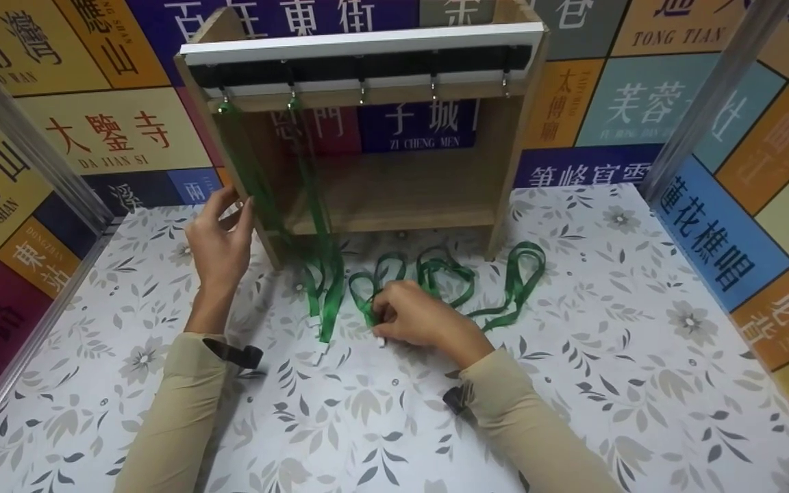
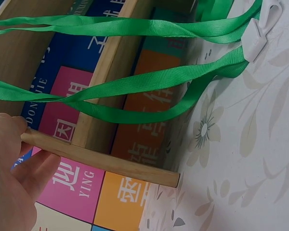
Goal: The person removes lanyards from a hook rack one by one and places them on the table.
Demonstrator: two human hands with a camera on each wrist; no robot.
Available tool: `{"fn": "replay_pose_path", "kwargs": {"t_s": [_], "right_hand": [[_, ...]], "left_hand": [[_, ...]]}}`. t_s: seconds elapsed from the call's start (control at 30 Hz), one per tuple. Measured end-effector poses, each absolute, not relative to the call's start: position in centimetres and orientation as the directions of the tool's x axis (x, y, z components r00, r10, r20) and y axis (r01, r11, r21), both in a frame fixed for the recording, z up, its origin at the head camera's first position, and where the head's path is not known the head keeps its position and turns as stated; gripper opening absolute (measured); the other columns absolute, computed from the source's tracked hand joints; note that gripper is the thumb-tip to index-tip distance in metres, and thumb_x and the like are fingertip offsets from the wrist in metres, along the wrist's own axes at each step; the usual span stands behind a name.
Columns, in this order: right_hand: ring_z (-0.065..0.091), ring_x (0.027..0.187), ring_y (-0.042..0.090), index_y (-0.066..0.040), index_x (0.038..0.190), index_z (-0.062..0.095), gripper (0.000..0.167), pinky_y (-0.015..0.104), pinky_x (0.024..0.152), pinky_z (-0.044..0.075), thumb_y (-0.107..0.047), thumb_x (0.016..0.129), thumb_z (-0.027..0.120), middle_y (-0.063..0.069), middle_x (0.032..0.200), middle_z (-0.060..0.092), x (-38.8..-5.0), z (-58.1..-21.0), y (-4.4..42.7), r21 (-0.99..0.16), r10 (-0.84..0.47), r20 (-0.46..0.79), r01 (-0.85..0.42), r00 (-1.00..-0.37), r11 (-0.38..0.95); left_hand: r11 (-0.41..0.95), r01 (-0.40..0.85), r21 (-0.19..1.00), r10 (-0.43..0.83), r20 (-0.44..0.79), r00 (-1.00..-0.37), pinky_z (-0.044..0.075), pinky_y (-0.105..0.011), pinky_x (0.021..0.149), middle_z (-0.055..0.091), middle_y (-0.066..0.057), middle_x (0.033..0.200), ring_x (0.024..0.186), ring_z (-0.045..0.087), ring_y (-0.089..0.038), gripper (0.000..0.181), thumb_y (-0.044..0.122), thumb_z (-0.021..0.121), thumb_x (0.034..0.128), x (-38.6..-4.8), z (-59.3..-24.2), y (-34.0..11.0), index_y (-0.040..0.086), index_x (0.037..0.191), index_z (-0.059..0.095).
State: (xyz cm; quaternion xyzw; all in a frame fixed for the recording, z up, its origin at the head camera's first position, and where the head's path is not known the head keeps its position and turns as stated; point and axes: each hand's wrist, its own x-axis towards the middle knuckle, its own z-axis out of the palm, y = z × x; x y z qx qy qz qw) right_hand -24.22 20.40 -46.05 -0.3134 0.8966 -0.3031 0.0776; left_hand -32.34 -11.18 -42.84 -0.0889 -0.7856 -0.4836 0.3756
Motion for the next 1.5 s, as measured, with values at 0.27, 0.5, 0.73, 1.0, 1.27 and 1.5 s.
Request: {"fn": "replay_pose_path", "kwargs": {"t_s": [0.27, 0.5, 0.73, 1.0, 1.27, 1.5], "right_hand": [[0.079, 0.093, 0.019, -0.008, 0.109, 0.083, 0.017, 0.03, 0.079, 0.068, -0.02, 0.098, 0.083, 0.008, 0.106, 0.081, -24.1, -44.7, 20.0, -0.621, -0.601, -0.013, -0.465, -0.799, 0.632], [0.079, 0.085, 0.015, -0.013, 0.109, 0.085, 0.017, 0.038, 0.075, 0.067, -0.027, 0.103, 0.078, 0.0, 0.097, 0.084, -24.7, -41.1, 18.9, -0.589, -0.534, 0.08, -0.472, -0.841, 0.656], [0.079, 0.081, 0.016, -0.01, 0.108, 0.085, 0.019, 0.035, 0.072, 0.068, -0.026, 0.101, 0.079, 0.006, 0.099, 0.084, -26.7, -38.0, 15.5, -0.631, -0.307, 0.363, -0.475, -0.88, 0.613], [0.083, 0.086, 0.021, -0.006, 0.113, 0.084, 0.044, 0.04, 0.077, 0.07, -0.046, 0.096, 0.083, 0.012, 0.105, 0.085, -28.3, -35.0, 11.7, -0.6, -0.028, 0.558, -0.427, -0.83, 0.676], [0.083, 0.087, 0.021, -0.005, 0.118, 0.084, 0.05, 0.04, 0.08, 0.07, -0.049, 0.095, 0.083, 0.013, 0.106, 0.085, -29.1, -33.8, 10.3, -0.553, -0.011, 0.586, -0.41, -0.81, 0.725], [0.083, 0.084, 0.018, -0.006, 0.11, 0.086, 0.022, 0.037, 0.077, 0.07, -0.024, 0.1, 0.08, 0.01, 0.099, 0.085, -29.1, -33.0, 10.3, -0.583, 0.008, 0.644, -0.485, -0.765, 0.652]], "left_hand": [[0.505, 0.513, 0.694, -0.228, 0.681, -0.696, 0.07, -0.041, 0.09, 0.079, -0.016, 0.129, 0.11, 0.081, -0.028, 0.033, 0.025, 0.075, 0.1049, -32.4, -42.9, -11.2, 0.005, 0.131, 0.075], [0.512, 0.503, 0.697, -0.227, 0.674, -0.703, 0.07, -0.041, 0.088, 0.079, -0.015, 0.13, 0.11, 0.081, -0.028, 0.034, 0.025, 0.074, 0.1052, -32.4, -42.9, -11.2, 0.005, 0.133, 0.075], [0.514, 0.484, 0.709, -0.229, 0.657, -0.718, 0.069, -0.038, 0.088, 0.079, -0.015, 0.131, 0.11, 0.081, -0.026, 0.035, 0.026, 0.074, 0.1056, -32.4, -42.8, -11.3, 0.006, 0.134, 0.074], [0.518, 0.481, 0.708, -0.232, 0.657, -0.718, 0.069, -0.037, 0.09, 0.078, -0.017, 0.132, 0.113, 0.08, -0.028, 0.037, 0.025, 0.074, 0.1053, -32.4, -42.9, -11.2, 0.004, 0.135, 0.073], [0.514, 0.482, 0.709, -0.232, 0.656, -0.718, 0.069, -0.038, 0.089, 0.077, -0.017, 0.132, 0.113, 0.08, -0.029, 0.037, 0.025, 0.073, 0.1058, -32.5, -42.9, -11.2, 0.004, 0.136, 0.073], [0.505, 0.494, 0.708, -0.23, 0.662, -0.713, 0.069, -0.036, 0.089, 0.078, -0.018, 0.131, 0.112, 0.08, -0.03, 0.037, 0.025, 0.074, 0.1056, -32.5, -42.9, -11.2, 0.003, 0.135, 0.073]]}}
